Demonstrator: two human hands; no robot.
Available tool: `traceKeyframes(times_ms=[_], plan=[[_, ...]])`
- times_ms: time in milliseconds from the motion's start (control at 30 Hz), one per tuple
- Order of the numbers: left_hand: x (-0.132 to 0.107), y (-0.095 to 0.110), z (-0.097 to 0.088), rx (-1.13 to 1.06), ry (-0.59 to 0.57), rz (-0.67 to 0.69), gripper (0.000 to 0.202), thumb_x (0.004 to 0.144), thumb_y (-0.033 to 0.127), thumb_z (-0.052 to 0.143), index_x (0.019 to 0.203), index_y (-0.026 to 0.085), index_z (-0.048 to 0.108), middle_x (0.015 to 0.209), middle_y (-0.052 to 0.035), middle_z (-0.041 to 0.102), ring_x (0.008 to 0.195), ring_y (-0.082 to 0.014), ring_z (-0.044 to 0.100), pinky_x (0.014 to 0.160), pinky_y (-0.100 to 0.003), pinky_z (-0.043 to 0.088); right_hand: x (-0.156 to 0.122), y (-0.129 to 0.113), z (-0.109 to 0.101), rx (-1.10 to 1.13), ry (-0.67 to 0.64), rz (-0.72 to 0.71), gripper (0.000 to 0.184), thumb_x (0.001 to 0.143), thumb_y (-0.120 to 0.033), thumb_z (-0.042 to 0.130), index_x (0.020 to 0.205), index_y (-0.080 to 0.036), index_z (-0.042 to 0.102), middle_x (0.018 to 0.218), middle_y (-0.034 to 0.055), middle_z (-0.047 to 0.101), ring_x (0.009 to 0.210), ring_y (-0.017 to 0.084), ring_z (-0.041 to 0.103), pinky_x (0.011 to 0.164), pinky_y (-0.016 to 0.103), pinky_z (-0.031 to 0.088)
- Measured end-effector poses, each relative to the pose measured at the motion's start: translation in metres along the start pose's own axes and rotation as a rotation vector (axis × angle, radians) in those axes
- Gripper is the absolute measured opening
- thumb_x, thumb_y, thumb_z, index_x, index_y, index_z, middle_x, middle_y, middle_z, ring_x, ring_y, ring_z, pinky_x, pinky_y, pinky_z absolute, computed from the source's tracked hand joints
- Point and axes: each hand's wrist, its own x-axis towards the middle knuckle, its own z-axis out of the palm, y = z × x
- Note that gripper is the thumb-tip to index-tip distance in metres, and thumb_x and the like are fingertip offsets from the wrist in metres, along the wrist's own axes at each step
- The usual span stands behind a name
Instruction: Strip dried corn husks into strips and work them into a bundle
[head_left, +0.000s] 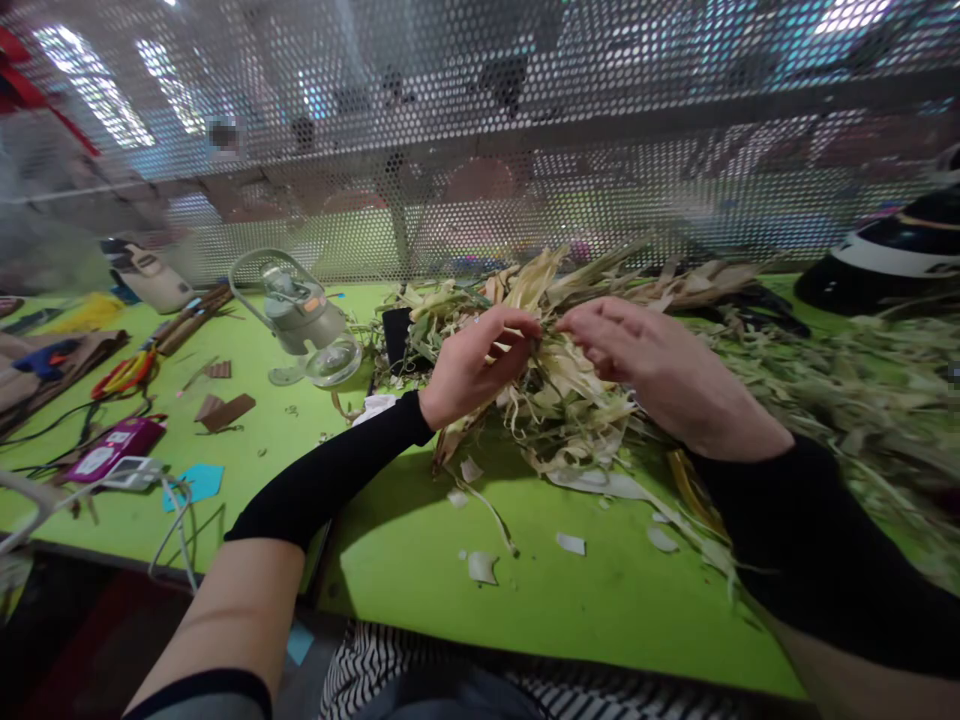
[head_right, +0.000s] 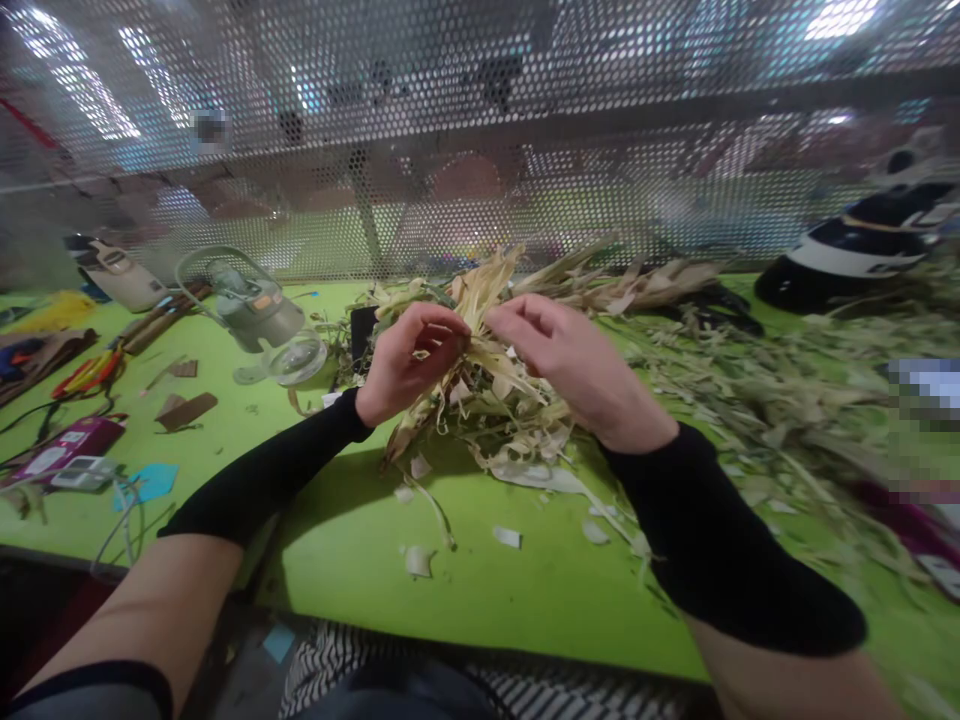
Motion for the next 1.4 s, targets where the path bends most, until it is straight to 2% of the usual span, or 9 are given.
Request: traceKeyframes(times_ms=[100,300,400,600,700,800,1000,1200,1400], plan=[[0.0,-0.002,0.001,-0.005,0.017,0.013,0.008,0.096,0.015,0.06,0.104,0.016,0.063,0.099,-0.0037,0.072,0.078,-0.0068,0.07,0.064,-0.016,0.054,0.0,0.001,0.003,-0.046,0.001,-0.032,0.041,0.087,-0.063,0.066,0.092,-0.023,0.073,0.088,0.0049,0.071,0.077,0.021,0.061,0.07,0.036,0.043],[0.005,-0.013,-0.005,0.016,0.034,0.083,0.009,0.095,0.017,0.065,0.099,0.015,0.072,0.093,-0.004,0.075,0.083,-0.0097,0.07,0.075,-0.021,0.055,-0.002,0.001,0.001,-0.153,0.02,-0.192,0.038,0.093,-0.057,0.063,0.081,-0.022,0.072,0.079,0.004,0.068,0.068,0.018,0.056,0.062,0.033,0.039],[0.009,-0.018,-0.014,-0.039,0.017,-0.13,0.016,0.093,0.03,0.071,0.098,0.015,0.073,0.096,-0.0053,0.077,0.086,-0.0119,0.071,0.079,-0.023,0.056,-0.003,0.0,-0.005,-0.149,-0.012,-0.228,0.035,0.093,-0.055,0.066,0.08,-0.023,0.071,0.078,0.0028,0.067,0.065,0.016,0.054,0.06,0.033,0.038],[0.012,-0.014,-0.017,-0.325,-0.093,-0.5,0.035,0.089,0.048,0.075,0.096,0.014,0.07,0.086,-0.004,0.073,0.078,-0.0132,0.071,0.063,-0.021,0.054,0.001,0.006,-0.001,0.062,0.039,-0.166,0.024,0.09,-0.046,0.072,0.082,-0.024,0.072,0.075,0.0009,0.061,0.065,0.015,0.05,0.057,0.031,0.036],[0.012,-0.005,-0.014,-0.456,-0.2,-0.608,0.031,0.087,0.041,0.079,0.096,0.014,0.068,0.081,-0.0011,0.07,0.07,-0.0099,0.067,0.061,-0.02,0.051,0.003,0.007,0.008,0.398,0.009,-0.077,0.02,0.088,-0.043,0.075,0.085,-0.024,0.07,0.07,-0.0015,0.057,0.057,0.012,0.044,0.051,0.029,0.03],[0.014,0.005,-0.013,-0.621,-0.198,-0.766,0.018,0.09,0.03,0.076,0.093,0.016,0.064,0.075,0.0022,0.065,0.06,-0.0065,0.059,0.054,-0.018,0.044,0.004,0.007,0.018,0.676,-0.085,-0.008,0.026,0.084,-0.042,0.079,0.079,-0.023,0.062,0.076,-0.0015,0.062,0.05,0.007,0.039,0.047,0.027,0.024],[0.021,0.014,-0.012,-0.789,-0.057,-0.981,0.013,0.094,0.013,0.065,0.085,0.015,0.056,0.076,0.0036,0.062,0.052,-0.002,0.051,0.045,-0.016,0.032,0.005,0.014,0.021,0.597,-0.199,-0.018,0.032,0.091,-0.05,0.075,0.08,-0.022,0.064,0.07,-0.0014,0.061,0.051,0.008,0.042,0.047,0.026,0.028],[0.022,0.027,-0.007,-0.747,0.067,-0.973,0.017,0.102,0.013,0.053,0.085,0.017,0.052,0.074,0.0047,0.061,0.048,-0.0019,0.048,0.045,-0.016,0.032,0.004,0.011,0.023,0.397,-0.127,-0.083,0.027,0.097,-0.044,0.067,0.082,-0.022,0.064,0.077,0.0004,0.066,0.06,0.011,0.052,0.058,0.028,0.04],[0.02,0.022,-0.005,-0.681,0.091,-0.927,0.02,0.102,0.009,0.053,0.084,0.017,0.05,0.062,0.0071,0.055,0.045,-0.0024,0.045,0.047,-0.016,0.031,0.004,0.008,0.03,0.371,-0.17,-0.056,0.028,0.097,-0.04,0.066,0.077,-0.021,0.061,0.072,-0.0016,0.061,0.058,0.009,0.049,0.056,0.026,0.038]])
